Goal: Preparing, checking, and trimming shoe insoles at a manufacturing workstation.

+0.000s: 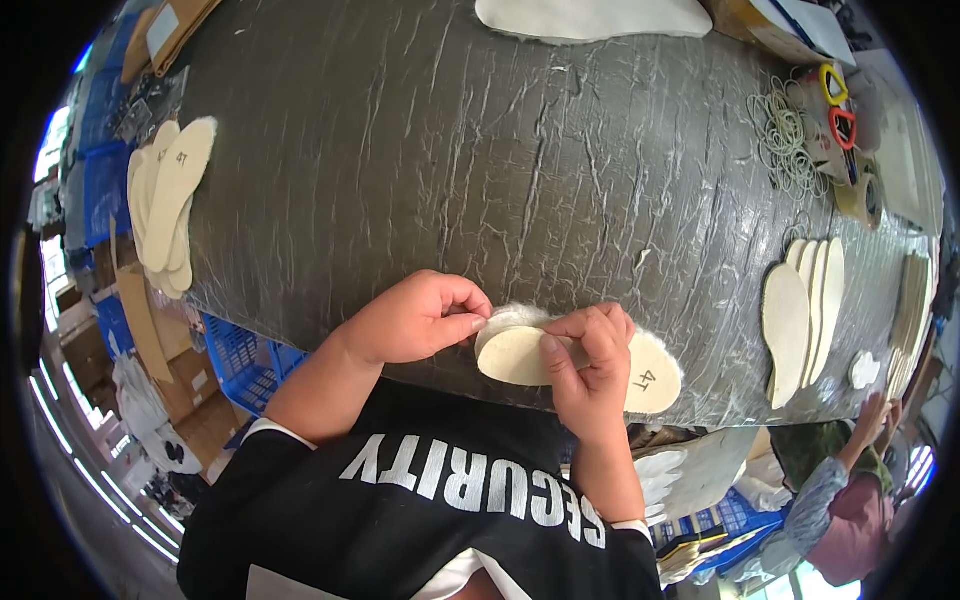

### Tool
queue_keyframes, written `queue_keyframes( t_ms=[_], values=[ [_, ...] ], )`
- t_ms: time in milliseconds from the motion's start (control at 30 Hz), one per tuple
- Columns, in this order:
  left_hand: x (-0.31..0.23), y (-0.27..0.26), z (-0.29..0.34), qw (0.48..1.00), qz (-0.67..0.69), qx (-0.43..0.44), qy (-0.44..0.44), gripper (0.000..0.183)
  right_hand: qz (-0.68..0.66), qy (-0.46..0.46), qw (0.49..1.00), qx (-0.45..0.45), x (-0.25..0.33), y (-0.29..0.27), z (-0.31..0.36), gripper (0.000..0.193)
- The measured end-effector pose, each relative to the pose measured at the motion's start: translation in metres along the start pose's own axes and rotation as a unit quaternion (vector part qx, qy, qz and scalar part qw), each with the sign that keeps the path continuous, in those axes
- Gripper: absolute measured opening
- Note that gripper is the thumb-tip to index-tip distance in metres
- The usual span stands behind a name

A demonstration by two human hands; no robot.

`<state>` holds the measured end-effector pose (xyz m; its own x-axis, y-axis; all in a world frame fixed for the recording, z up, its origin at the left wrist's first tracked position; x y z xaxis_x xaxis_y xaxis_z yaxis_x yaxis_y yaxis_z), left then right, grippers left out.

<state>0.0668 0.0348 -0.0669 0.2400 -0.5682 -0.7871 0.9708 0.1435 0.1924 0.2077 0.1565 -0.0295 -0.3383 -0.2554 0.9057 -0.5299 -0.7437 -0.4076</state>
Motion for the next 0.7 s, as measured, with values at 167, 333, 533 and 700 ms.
queue_keyframes(
  t_ms=[167,333,533,700],
  values=[
    [-0.006,0.002,-0.001,1.0,0.023,0.012,-0.012,0.013,0.002,-0.002,1.0,-0.005,0.001,0.0,0.0,0.009],
    [-0.013,0.004,0.0,1.0,0.013,0.018,-0.016,0.013,0.003,-0.005,1.0,-0.003,-0.002,-0.002,0.0,0.01],
    [-0.02,0.007,0.002,0.999,-0.014,0.028,0.016,0.011,0.004,-0.003,1.0,-0.005,-0.002,-0.002,0.001,0.01],
    [-0.026,0.009,0.003,0.998,-0.046,0.032,0.041,0.01,0.013,-0.011,1.0,-0.003,-0.003,-0.002,0.003,0.011]
  ],
)
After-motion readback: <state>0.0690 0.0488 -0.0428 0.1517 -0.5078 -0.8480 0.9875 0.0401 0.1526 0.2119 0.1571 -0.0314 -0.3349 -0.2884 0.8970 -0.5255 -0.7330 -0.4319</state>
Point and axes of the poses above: each hand's wrist, its own z-axis away from the middle knuckle, its own y-axis out of the palm, x = y × z, the point moved 6 cm from there along -z, towards the middle knuckle, and after that the axes turned 2 degrees about x, right-handed, at the moved point
